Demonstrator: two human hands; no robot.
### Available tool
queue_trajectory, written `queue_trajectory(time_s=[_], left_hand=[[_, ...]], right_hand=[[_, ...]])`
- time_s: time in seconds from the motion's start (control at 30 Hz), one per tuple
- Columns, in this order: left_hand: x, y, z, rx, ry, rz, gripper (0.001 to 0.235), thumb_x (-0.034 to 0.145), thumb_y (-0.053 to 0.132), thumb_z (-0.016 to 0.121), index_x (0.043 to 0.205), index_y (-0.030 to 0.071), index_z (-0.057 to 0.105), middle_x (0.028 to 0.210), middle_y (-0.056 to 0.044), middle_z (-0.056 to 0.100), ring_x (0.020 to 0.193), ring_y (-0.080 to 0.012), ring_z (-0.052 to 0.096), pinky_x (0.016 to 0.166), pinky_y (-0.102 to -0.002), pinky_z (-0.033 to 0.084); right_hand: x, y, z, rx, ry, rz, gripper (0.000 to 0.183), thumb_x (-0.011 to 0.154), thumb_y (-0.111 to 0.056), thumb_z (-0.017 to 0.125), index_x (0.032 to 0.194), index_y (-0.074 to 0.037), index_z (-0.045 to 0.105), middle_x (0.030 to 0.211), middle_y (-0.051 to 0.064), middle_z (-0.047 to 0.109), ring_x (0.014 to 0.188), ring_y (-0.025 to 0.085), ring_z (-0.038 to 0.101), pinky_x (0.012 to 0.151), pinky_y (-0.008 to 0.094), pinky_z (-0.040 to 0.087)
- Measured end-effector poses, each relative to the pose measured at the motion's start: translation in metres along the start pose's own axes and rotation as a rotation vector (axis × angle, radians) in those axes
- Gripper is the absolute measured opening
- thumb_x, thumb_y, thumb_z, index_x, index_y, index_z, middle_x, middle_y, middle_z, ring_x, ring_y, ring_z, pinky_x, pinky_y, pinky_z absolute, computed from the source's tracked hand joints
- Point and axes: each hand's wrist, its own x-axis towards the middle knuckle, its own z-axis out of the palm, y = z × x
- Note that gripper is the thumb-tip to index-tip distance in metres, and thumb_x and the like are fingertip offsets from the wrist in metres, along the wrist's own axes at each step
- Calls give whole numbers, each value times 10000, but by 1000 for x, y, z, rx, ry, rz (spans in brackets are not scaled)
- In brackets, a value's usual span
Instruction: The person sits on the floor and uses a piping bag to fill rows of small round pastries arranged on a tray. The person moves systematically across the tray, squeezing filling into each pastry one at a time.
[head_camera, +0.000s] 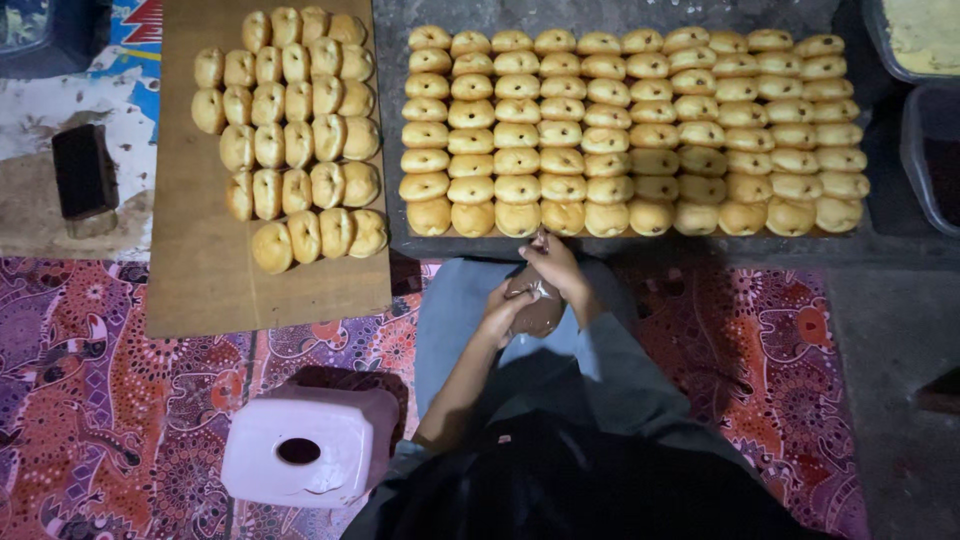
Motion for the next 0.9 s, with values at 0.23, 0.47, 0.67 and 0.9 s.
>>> queue_trajectory(time_s=[0.23, 0.47, 0.67, 0.9], left_hand=[[17, -1, 18, -168, -71, 103, 424, 883, 105, 747, 1274, -1, 624, 1144, -112, 724, 1001, -226, 720, 881, -379, 602], [28, 9, 36, -301, -22, -5, 431, 906, 174, 695, 1283, -2, 585, 1150, -167, 718, 978, -296, 749, 860, -433, 637], [31, 24, 39, -329, -10, -58, 470, 910, 253, 699, 1310, 37, 576, 1126, -138, 708, 934, -273, 728, 767, -426, 609], [41, 37, 34, -436, -73, -90, 447, 911, 252, 693, 1272, 7, 594, 1121, -137, 708, 959, -269, 740, 823, -429, 644]], right_hand=[[25, -28, -8, -76, 150, -294, 307, 869, -215, 809, 1017, -7, 639, 945, 107, 695, 895, 201, 663, 824, 345, 543], [55, -41, -7, -135, 32, -74, 299, 919, -270, 725, 1017, 3, 652, 841, 132, 708, 779, 236, 690, 713, 382, 551], [81, -25, -6, -289, 7, -120, 447, 919, -352, 702, 1138, 36, 673, 961, 184, 738, 860, 269, 708, 758, 399, 548], [114, 5, -6, -309, -126, 36, 503, 924, -428, 679, 1008, 67, 701, 844, 241, 731, 787, 300, 705, 704, 443, 534]])
